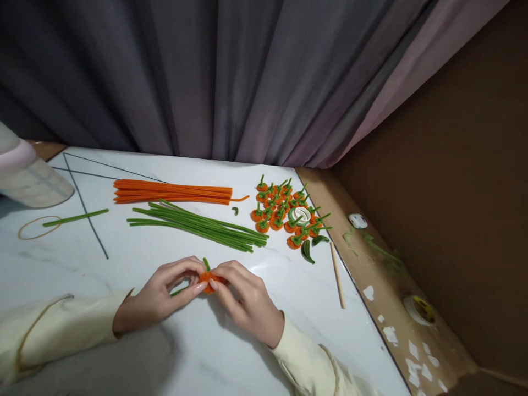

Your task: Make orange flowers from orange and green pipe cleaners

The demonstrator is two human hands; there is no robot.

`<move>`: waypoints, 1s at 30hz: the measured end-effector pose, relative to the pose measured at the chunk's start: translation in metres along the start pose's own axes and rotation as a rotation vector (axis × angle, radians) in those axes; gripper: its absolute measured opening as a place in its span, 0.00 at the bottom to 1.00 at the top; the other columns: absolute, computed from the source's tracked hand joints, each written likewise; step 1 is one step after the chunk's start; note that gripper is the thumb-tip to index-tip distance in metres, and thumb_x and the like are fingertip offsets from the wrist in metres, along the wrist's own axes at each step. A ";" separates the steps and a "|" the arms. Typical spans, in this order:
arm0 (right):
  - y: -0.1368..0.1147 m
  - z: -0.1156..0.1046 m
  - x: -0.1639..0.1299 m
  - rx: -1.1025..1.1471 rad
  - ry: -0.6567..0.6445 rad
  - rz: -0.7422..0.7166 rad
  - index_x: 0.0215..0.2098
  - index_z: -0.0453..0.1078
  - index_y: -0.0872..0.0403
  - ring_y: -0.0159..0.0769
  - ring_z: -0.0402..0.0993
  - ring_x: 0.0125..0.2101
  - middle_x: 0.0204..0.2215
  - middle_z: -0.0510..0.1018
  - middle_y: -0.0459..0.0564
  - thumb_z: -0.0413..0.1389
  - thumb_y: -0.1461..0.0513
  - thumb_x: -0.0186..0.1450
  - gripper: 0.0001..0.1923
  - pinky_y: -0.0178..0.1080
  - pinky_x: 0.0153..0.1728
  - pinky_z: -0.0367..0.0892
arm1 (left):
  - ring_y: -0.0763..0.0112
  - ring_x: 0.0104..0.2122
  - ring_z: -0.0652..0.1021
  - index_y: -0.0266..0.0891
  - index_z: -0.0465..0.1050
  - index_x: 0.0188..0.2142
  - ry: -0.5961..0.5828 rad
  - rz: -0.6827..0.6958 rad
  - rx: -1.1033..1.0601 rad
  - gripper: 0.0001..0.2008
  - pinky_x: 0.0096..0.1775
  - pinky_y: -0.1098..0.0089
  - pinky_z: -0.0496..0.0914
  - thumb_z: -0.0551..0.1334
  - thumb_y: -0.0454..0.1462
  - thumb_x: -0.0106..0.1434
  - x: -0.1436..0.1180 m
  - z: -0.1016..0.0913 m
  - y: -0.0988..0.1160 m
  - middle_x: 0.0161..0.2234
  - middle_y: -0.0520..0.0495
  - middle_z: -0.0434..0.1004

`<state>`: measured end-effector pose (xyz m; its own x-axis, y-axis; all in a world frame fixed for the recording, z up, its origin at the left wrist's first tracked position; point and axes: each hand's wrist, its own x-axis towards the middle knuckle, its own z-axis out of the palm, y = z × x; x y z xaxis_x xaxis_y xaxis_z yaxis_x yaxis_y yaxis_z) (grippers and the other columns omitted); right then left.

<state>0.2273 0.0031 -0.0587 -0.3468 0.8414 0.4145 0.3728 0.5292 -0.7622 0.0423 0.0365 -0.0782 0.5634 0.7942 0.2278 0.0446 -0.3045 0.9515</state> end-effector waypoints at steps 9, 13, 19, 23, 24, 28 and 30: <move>-0.001 -0.003 0.001 0.006 -0.045 -0.009 0.50 0.68 0.53 0.36 0.72 0.39 0.39 0.73 0.55 0.48 0.65 0.68 0.14 0.38 0.39 0.71 | 0.72 0.30 0.71 0.36 0.69 0.33 0.003 -0.072 0.007 0.07 0.32 0.73 0.67 0.56 0.37 0.64 0.002 -0.001 0.001 0.29 0.48 0.70; 0.001 -0.004 0.000 0.017 -0.086 -0.002 0.53 0.67 0.52 0.36 0.71 0.40 0.39 0.72 0.55 0.48 0.63 0.69 0.15 0.37 0.39 0.71 | 0.71 0.31 0.72 0.36 0.70 0.32 -0.004 -0.211 -0.131 0.11 0.33 0.72 0.67 0.57 0.43 0.63 0.005 -0.001 -0.001 0.29 0.48 0.72; 0.005 -0.001 0.001 0.033 -0.012 0.027 0.49 0.68 0.53 0.36 0.72 0.37 0.37 0.74 0.53 0.54 0.61 0.66 0.13 0.38 0.38 0.71 | 0.77 0.23 0.66 0.36 0.68 0.31 -0.090 -0.372 -0.316 0.13 0.26 0.75 0.62 0.58 0.45 0.63 0.008 -0.006 0.000 0.24 0.54 0.66; 0.005 0.002 0.000 0.040 0.072 0.073 0.45 0.70 0.53 0.33 0.71 0.32 0.34 0.75 0.51 0.58 0.62 0.63 0.11 0.35 0.33 0.70 | 0.75 0.28 0.69 0.36 0.67 0.35 -0.081 -0.343 -0.357 0.11 0.30 0.74 0.64 0.62 0.42 0.60 0.006 -0.005 -0.001 0.29 0.52 0.67; 0.005 0.002 0.000 0.050 0.071 0.079 0.45 0.70 0.53 0.33 0.71 0.32 0.34 0.75 0.51 0.58 0.61 0.62 0.12 0.35 0.33 0.70 | 0.75 0.29 0.70 0.37 0.66 0.35 -0.064 -0.327 -0.356 0.11 0.32 0.73 0.65 0.63 0.41 0.59 0.005 -0.005 -0.001 0.30 0.52 0.68; 0.006 -0.002 0.001 0.137 0.024 0.140 0.47 0.70 0.53 0.33 0.72 0.33 0.36 0.75 0.52 0.56 0.61 0.65 0.12 0.36 0.33 0.71 | 0.73 0.33 0.72 0.38 0.65 0.38 0.025 -0.287 -0.355 0.10 0.34 0.73 0.66 0.62 0.40 0.61 0.005 -0.004 -0.003 0.33 0.51 0.69; 0.008 -0.006 0.001 0.175 0.018 0.186 0.46 0.70 0.53 0.34 0.72 0.34 0.37 0.75 0.52 0.53 0.61 0.66 0.10 0.36 0.34 0.71 | 0.73 0.33 0.72 0.38 0.66 0.39 0.026 -0.281 -0.358 0.08 0.34 0.74 0.67 0.61 0.39 0.62 0.006 -0.006 -0.003 0.34 0.50 0.70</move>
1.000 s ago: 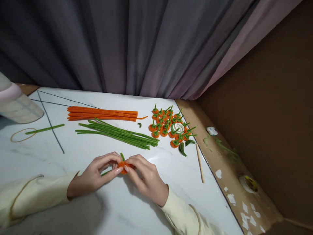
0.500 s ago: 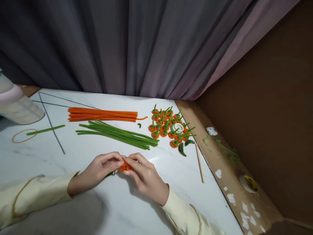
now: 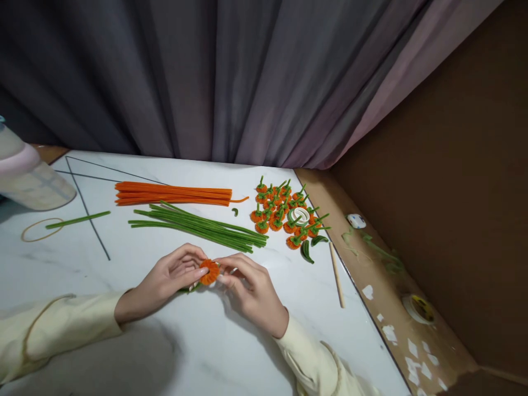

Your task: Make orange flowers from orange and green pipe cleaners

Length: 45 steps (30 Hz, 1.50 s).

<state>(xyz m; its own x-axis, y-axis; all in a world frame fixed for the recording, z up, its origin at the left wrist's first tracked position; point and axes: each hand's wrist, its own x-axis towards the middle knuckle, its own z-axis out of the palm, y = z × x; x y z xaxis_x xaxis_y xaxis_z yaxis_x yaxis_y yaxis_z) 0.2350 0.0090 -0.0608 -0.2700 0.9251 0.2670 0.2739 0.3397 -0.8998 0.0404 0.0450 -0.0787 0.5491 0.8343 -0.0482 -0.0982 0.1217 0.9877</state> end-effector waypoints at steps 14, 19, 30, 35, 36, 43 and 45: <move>0.006 0.003 -0.002 -0.093 -0.045 -0.145 0.45 0.67 0.53 0.34 0.70 0.35 0.37 0.73 0.52 0.57 0.59 0.64 0.12 0.36 0.33 0.72 | 0.73 0.32 0.72 0.37 0.67 0.39 -0.055 0.194 0.239 0.07 0.34 0.73 0.68 0.60 0.37 0.63 -0.002 -0.002 -0.005 0.32 0.48 0.69; 0.005 0.004 -0.003 -0.152 0.034 -0.228 0.45 0.66 0.53 0.34 0.70 0.34 0.36 0.73 0.53 0.54 0.62 0.66 0.09 0.36 0.33 0.71 | 0.74 0.31 0.69 0.38 0.67 0.44 -0.090 0.337 0.347 0.18 0.35 0.73 0.68 0.68 0.37 0.55 -0.002 -0.006 -0.009 0.34 0.49 0.69; 0.004 0.010 -0.009 -0.171 0.076 -0.245 0.45 0.65 0.53 0.34 0.72 0.34 0.35 0.74 0.51 0.52 0.64 0.67 0.09 0.35 0.33 0.71 | 0.73 0.29 0.72 0.36 0.69 0.46 -0.089 0.506 0.555 0.12 0.33 0.72 0.69 0.60 0.38 0.64 -0.002 -0.006 -0.002 0.32 0.46 0.73; 0.007 0.007 -0.008 -0.180 0.036 -0.207 0.42 0.65 0.53 0.33 0.71 0.32 0.34 0.74 0.50 0.53 0.62 0.66 0.07 0.35 0.32 0.71 | 0.73 0.28 0.71 0.35 0.70 0.44 -0.073 0.567 0.590 0.10 0.32 0.73 0.70 0.58 0.37 0.65 -0.003 -0.006 0.000 0.31 0.46 0.72; 0.007 0.005 -0.008 -0.188 0.010 -0.222 0.43 0.64 0.53 0.34 0.71 0.33 0.34 0.74 0.51 0.53 0.62 0.66 0.07 0.35 0.33 0.71 | 0.72 0.28 0.71 0.35 0.70 0.44 -0.075 0.581 0.591 0.10 0.32 0.73 0.70 0.58 0.37 0.65 -0.003 -0.006 0.000 0.31 0.46 0.72; 0.005 -0.002 -0.009 -0.238 -0.016 -0.268 0.45 0.63 0.53 0.34 0.71 0.33 0.35 0.74 0.52 0.51 0.66 0.67 0.09 0.37 0.34 0.71 | 0.72 0.29 0.72 0.36 0.69 0.45 -0.067 0.573 0.581 0.10 0.32 0.73 0.70 0.59 0.37 0.65 -0.003 -0.007 -0.002 0.32 0.46 0.73; 0.004 -0.001 -0.009 -0.243 -0.008 -0.270 0.45 0.63 0.53 0.34 0.72 0.33 0.34 0.74 0.52 0.50 0.66 0.67 0.08 0.36 0.33 0.71 | 0.72 0.29 0.72 0.36 0.69 0.46 -0.075 0.570 0.581 0.11 0.32 0.72 0.70 0.59 0.36 0.64 -0.003 -0.007 -0.001 0.32 0.45 0.73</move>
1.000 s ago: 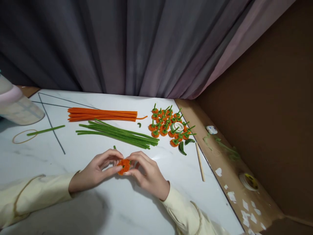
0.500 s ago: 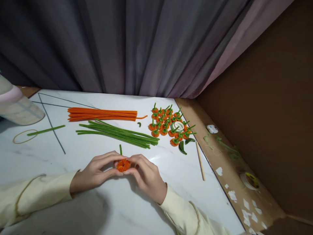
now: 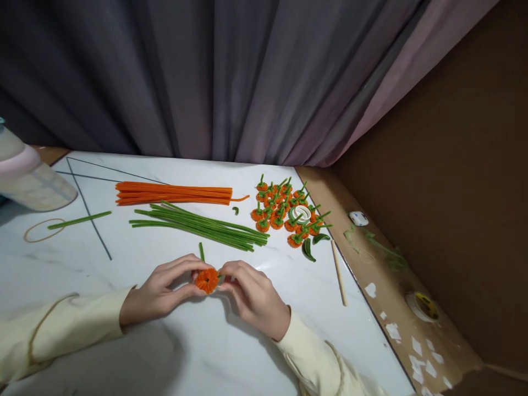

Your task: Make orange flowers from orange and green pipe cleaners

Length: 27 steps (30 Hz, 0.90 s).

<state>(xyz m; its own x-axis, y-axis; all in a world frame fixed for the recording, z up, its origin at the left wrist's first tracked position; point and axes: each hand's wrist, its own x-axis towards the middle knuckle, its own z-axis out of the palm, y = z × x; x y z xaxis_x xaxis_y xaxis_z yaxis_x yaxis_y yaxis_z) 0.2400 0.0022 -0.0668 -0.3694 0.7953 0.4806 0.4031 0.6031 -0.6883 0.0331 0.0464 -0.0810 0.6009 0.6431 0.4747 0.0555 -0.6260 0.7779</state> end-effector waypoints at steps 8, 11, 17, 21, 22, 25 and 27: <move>-0.001 0.003 0.000 -0.014 0.000 -0.034 0.45 0.63 0.53 0.35 0.72 0.35 0.34 0.74 0.52 0.49 0.67 0.67 0.09 0.36 0.34 0.71 | 0.68 0.35 0.75 0.39 0.67 0.52 -0.027 0.070 0.002 0.16 0.37 0.70 0.72 0.58 0.33 0.65 0.000 0.000 -0.001 0.36 0.42 0.74; -0.001 0.004 0.000 -0.019 -0.013 -0.053 0.45 0.63 0.54 0.34 0.72 0.35 0.34 0.74 0.52 0.49 0.69 0.67 0.09 0.36 0.34 0.70 | 0.68 0.36 0.75 0.38 0.67 0.52 -0.022 0.079 0.011 0.15 0.37 0.70 0.72 0.58 0.32 0.64 -0.001 0.000 -0.001 0.36 0.42 0.74; -0.003 0.002 0.000 -0.093 -0.054 -0.109 0.45 0.63 0.56 0.36 0.71 0.34 0.34 0.74 0.54 0.47 0.71 0.66 0.11 0.37 0.32 0.70 | 0.69 0.35 0.74 0.37 0.68 0.51 -0.006 0.109 0.018 0.15 0.36 0.70 0.72 0.59 0.32 0.64 -0.001 0.002 -0.002 0.35 0.42 0.74; -0.003 0.000 0.000 -0.177 -0.067 -0.175 0.47 0.62 0.57 0.37 0.73 0.36 0.35 0.76 0.56 0.42 0.73 0.65 0.15 0.37 0.32 0.71 | 0.68 0.34 0.74 0.36 0.68 0.51 0.013 0.154 0.020 0.15 0.35 0.69 0.73 0.59 0.31 0.64 -0.002 0.002 -0.004 0.35 0.41 0.74; -0.002 0.000 -0.001 -0.189 -0.064 -0.190 0.47 0.62 0.57 0.38 0.73 0.36 0.34 0.76 0.56 0.42 0.73 0.64 0.16 0.38 0.32 0.71 | 0.68 0.34 0.74 0.36 0.68 0.51 0.016 0.157 0.024 0.15 0.35 0.69 0.73 0.59 0.31 0.64 -0.002 0.003 -0.004 0.34 0.41 0.74; -0.001 0.001 -0.002 -0.192 -0.052 -0.214 0.47 0.62 0.57 0.38 0.74 0.35 0.33 0.76 0.56 0.41 0.74 0.61 0.18 0.38 0.32 0.72 | 0.68 0.33 0.74 0.36 0.69 0.51 0.011 0.155 0.039 0.15 0.34 0.69 0.73 0.59 0.32 0.64 -0.002 0.003 -0.003 0.33 0.41 0.74; 0.000 0.003 -0.003 -0.192 -0.049 -0.211 0.46 0.63 0.57 0.38 0.75 0.34 0.32 0.77 0.56 0.41 0.75 0.60 0.19 0.38 0.31 0.72 | 0.68 0.33 0.74 0.35 0.69 0.50 0.007 0.149 0.045 0.15 0.34 0.70 0.73 0.59 0.31 0.64 -0.002 0.003 -0.003 0.33 0.41 0.74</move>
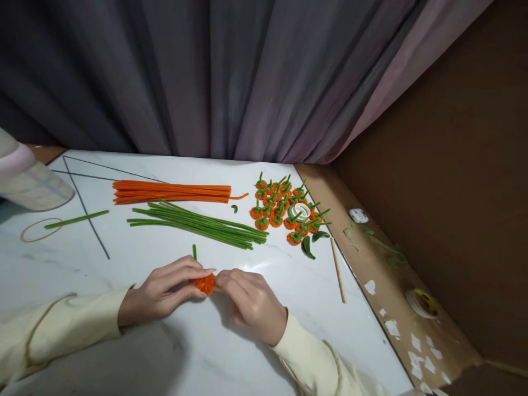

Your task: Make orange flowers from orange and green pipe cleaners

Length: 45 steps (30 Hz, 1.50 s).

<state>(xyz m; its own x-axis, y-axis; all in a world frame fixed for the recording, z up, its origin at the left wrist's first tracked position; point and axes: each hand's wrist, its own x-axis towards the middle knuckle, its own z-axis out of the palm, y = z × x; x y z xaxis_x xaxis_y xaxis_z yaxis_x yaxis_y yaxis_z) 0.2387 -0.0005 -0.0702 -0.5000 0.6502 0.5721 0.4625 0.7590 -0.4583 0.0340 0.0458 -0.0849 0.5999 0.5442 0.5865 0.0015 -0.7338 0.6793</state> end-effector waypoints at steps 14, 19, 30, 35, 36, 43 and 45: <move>-0.008 0.000 0.004 -0.223 -0.008 -0.089 0.49 0.61 0.61 0.40 0.76 0.28 0.28 0.78 0.57 0.41 0.73 0.63 0.17 0.38 0.26 0.73 | 0.69 0.31 0.73 0.33 0.70 0.48 0.011 0.030 0.032 0.12 0.32 0.70 0.72 0.58 0.31 0.64 0.001 0.001 0.000 0.31 0.42 0.74; -0.008 0.002 0.002 -0.236 -0.026 -0.085 0.49 0.61 0.60 0.40 0.76 0.26 0.26 0.77 0.55 0.42 0.73 0.61 0.19 0.38 0.25 0.72 | 0.68 0.30 0.74 0.34 0.70 0.48 -0.011 0.037 0.054 0.11 0.32 0.69 0.72 0.56 0.33 0.66 0.002 0.000 0.002 0.30 0.41 0.74; -0.001 0.002 0.000 -0.094 0.142 0.013 0.40 0.64 0.54 0.36 0.77 0.28 0.29 0.78 0.52 0.44 0.74 0.59 0.16 0.35 0.27 0.72 | 0.65 0.37 0.72 0.38 0.65 0.51 -0.010 -0.083 0.051 0.19 0.40 0.64 0.68 0.63 0.39 0.62 0.000 -0.002 -0.003 0.38 0.42 0.74; 0.000 0.000 0.001 -0.078 0.219 0.096 0.39 0.66 0.54 0.34 0.77 0.28 0.28 0.78 0.50 0.45 0.74 0.60 0.15 0.33 0.27 0.72 | 0.63 0.39 0.70 0.38 0.68 0.47 0.031 -0.035 0.100 0.14 0.43 0.61 0.65 0.63 0.38 0.62 0.000 -0.002 -0.006 0.37 0.43 0.75; 0.000 0.000 0.001 -0.066 0.233 0.114 0.39 0.66 0.53 0.34 0.77 0.29 0.28 0.78 0.50 0.45 0.74 0.60 0.15 0.33 0.27 0.72 | 0.63 0.39 0.71 0.39 0.68 0.46 0.042 -0.019 0.120 0.12 0.42 0.61 0.65 0.62 0.37 0.63 0.000 -0.002 -0.005 0.37 0.43 0.76; 0.001 0.007 -0.001 -0.037 0.257 0.120 0.39 0.67 0.54 0.35 0.78 0.31 0.28 0.78 0.50 0.45 0.75 0.60 0.15 0.33 0.28 0.72 | 0.65 0.36 0.71 0.36 0.70 0.42 0.058 0.033 0.280 0.08 0.40 0.62 0.63 0.55 0.28 0.65 0.001 -0.002 -0.001 0.35 0.44 0.77; 0.003 0.009 -0.003 -0.062 0.255 0.102 0.39 0.66 0.54 0.35 0.78 0.31 0.28 0.78 0.51 0.45 0.75 0.60 0.16 0.33 0.28 0.72 | 0.65 0.36 0.71 0.36 0.70 0.43 0.076 0.041 0.335 0.09 0.40 0.62 0.62 0.56 0.28 0.65 0.001 -0.002 -0.001 0.35 0.44 0.77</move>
<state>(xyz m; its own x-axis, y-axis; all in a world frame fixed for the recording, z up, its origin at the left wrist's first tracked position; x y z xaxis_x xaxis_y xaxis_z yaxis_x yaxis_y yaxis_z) 0.2348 -0.0001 -0.0794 -0.2519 0.6871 0.6815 0.5491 0.6814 -0.4840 0.0332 0.0484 -0.0840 0.5433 0.5312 0.6501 0.2491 -0.8415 0.4795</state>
